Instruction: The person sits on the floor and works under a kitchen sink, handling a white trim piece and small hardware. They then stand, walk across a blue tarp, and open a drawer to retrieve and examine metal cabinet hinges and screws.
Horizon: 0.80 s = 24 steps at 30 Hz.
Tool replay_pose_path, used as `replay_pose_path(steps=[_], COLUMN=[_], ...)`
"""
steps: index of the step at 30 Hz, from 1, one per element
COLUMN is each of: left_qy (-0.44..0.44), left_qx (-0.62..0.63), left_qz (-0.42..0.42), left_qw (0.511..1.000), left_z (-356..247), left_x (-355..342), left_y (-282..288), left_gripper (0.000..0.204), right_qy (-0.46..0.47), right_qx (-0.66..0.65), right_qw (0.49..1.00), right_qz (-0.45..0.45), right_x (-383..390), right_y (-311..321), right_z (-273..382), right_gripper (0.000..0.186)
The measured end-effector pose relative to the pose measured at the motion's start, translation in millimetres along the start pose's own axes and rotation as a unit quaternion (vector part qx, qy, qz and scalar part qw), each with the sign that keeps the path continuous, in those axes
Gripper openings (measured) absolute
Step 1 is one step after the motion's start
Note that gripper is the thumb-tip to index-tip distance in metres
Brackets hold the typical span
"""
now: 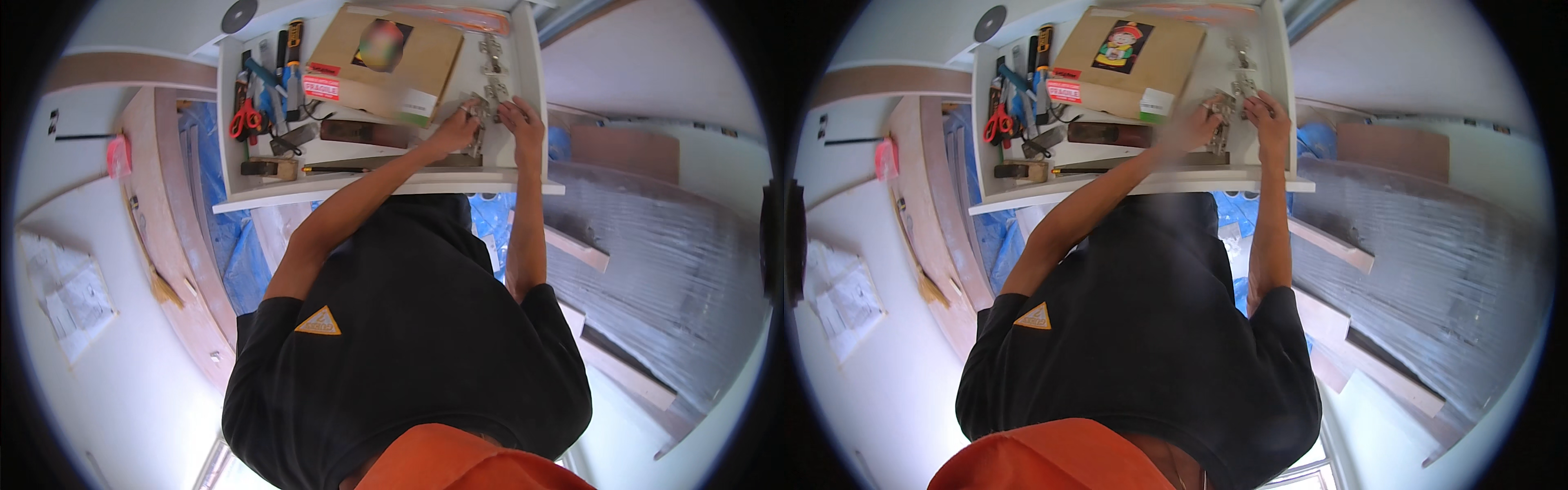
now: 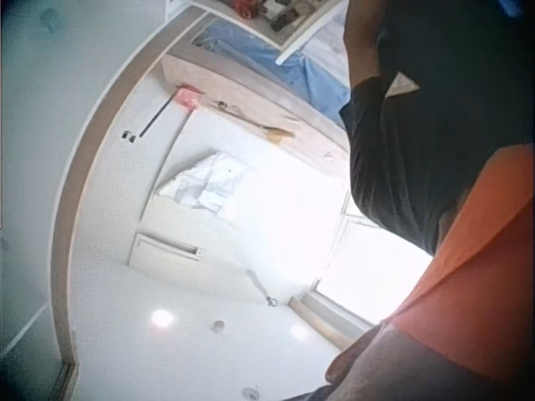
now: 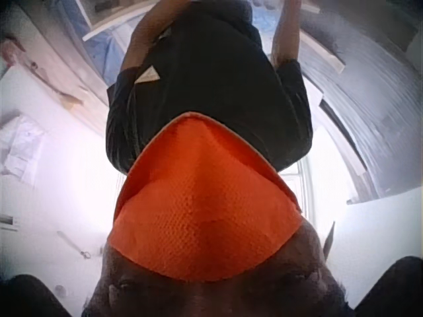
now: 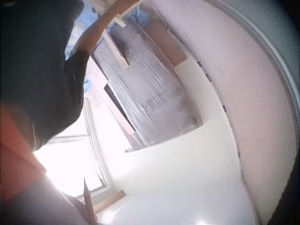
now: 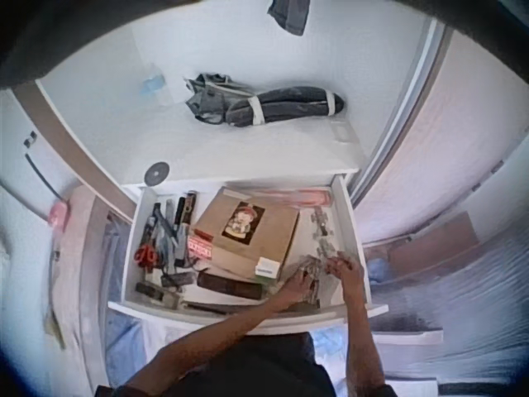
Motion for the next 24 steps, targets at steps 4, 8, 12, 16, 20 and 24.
replay_pose_path(steps=[4,8,12,16,20,24], left_qy=[-0.265,-0.120,-0.140,-0.241,-0.171,-0.203], left_qx=[-0.080,-0.154,-0.178,-0.181,-0.165,-0.242], left_qz=[-0.091,0.002,-0.085,-0.127,-0.008,-0.154], left_qw=[0.957,0.981,0.970,0.945,0.971,0.936], left_z=[-45,-13,-32,-62,-41,-35], left_x=[8,-9,13,58,105,171], left_y=[1,-18,-1,15,31,91], left_gripper=[0.054,0.053,0.052,0.045,0.035,0.029], right_qy=[0.003,0.021,0.024,0.019,0.020,0.040], right_qx=[0.036,0.157,0.199,0.210,0.254,0.324], right_qw=[0.999,0.987,0.979,0.977,0.966,0.942], right_qz=[0.002,0.031,0.044,0.044,0.055,0.072], right_x=[-1,-5,-8,-5,1,5], right_y=[8,3,-1,-1,-7,-16], right_z=[-3,-6,-10,-11,-8,-2], right_gripper=[0.034,0.031,0.029,0.028,0.028,0.027])
Point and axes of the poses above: each hand's wrist, its own x-axis away from the middle knuckle, its own y-axis out of the back of the hand, z = x × y, the point moved 10 cm from there along -x, towards the middle knuckle, and after that the axes turned 3 degrees about x, right-handed, at the moved point
